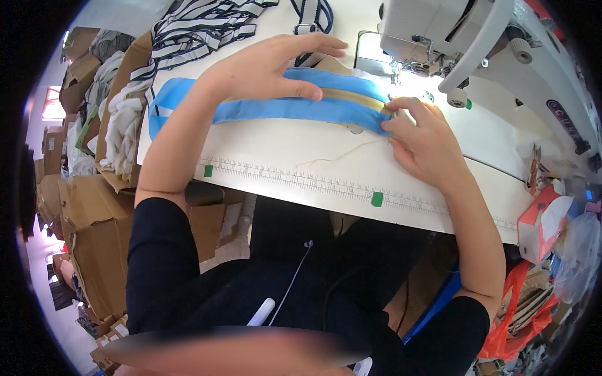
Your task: Using an industrial sewing machine to assemble fabric and padded components for bags or straps.
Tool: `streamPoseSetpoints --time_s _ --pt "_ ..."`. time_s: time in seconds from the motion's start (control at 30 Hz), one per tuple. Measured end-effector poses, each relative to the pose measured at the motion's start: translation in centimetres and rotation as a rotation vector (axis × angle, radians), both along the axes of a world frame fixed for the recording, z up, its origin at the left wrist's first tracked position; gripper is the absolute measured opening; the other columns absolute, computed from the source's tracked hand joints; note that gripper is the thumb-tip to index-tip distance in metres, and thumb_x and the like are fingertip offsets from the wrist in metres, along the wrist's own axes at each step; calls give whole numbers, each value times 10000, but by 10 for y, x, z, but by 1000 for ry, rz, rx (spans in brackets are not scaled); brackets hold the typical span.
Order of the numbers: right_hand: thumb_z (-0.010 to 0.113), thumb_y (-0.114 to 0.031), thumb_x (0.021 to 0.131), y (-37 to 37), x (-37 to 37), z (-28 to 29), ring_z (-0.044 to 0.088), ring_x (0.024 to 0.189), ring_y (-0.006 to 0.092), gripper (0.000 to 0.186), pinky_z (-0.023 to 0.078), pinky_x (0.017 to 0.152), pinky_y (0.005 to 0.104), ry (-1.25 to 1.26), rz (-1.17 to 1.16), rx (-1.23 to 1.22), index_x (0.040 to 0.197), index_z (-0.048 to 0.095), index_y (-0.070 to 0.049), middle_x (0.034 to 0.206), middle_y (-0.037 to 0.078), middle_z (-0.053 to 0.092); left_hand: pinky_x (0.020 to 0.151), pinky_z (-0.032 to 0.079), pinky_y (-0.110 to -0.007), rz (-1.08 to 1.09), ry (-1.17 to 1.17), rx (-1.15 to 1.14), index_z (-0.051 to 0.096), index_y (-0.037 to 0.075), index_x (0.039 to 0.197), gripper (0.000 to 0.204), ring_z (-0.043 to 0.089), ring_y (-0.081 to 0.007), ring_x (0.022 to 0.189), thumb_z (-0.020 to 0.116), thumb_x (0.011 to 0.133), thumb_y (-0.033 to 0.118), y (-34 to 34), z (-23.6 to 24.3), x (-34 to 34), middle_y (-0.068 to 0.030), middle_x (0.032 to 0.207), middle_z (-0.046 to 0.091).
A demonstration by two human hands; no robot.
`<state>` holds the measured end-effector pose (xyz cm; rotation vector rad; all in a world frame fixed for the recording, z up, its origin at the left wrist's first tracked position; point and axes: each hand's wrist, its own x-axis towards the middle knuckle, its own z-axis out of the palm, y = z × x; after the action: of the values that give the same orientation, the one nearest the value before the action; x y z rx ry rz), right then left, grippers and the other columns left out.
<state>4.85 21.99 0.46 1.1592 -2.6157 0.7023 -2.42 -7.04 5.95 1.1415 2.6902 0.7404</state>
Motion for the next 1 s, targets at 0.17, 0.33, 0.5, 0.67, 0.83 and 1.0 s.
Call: streamPoseSetpoints --time_s 0.17,0.33,0.5,0.67,0.83,1.0 --pt "671 -54 712 4 1 -2 566 1091 311 246 434 945 441 -21 -34 8 952 629 -92 1165 80 559 944 466 -375 -26 -34 -264 533 115 1337 769 625 -293 980 737 725 533 18 10 -5 -141 1061 672" --pt "682 -60 710 2 1 -1 564 1107 312 269 421 964 455 -35 -27 19 970 626 -99 1183 79 550 927 451 -392 27 76 -632 594 100 1253 814 634 -298 895 692 695 684 30 19 -5 -131 950 671" --pt "690 -61 705 -1 -2 -5 557 1106 324 285 419 958 449 -6 13 6 980 628 -95 1201 85 548 935 449 -391 43 178 -564 642 96 1173 682 627 -289 967 678 750 630 13 25 -7 -124 1014 663" --pt "690 -49 701 4 1 -4 541 1120 345 287 418 958 439 -44 -29 -2 982 636 -75 1215 106 553 949 452 -384 83 19 -238 600 -7 1175 325 562 -272 1161 566 903 168 -47 90 13 -185 1213 607" --pt "683 -44 708 5 -2 -10 540 1124 348 282 423 955 433 -36 -22 4 982 619 -59 1236 106 544 957 462 -352 543 65 -365 625 75 1227 444 605 -221 1099 660 889 362 -199 72 33 -95 1197 644" --pt "678 -41 716 3 1 -8 543 1120 350 261 427 951 427 -47 -24 -17 967 610 -52 1235 110 542 955 482 -404 1079 -23 -491 586 2 1274 801 608 -332 1128 724 757 598 -286 27 44 -224 1175 640"
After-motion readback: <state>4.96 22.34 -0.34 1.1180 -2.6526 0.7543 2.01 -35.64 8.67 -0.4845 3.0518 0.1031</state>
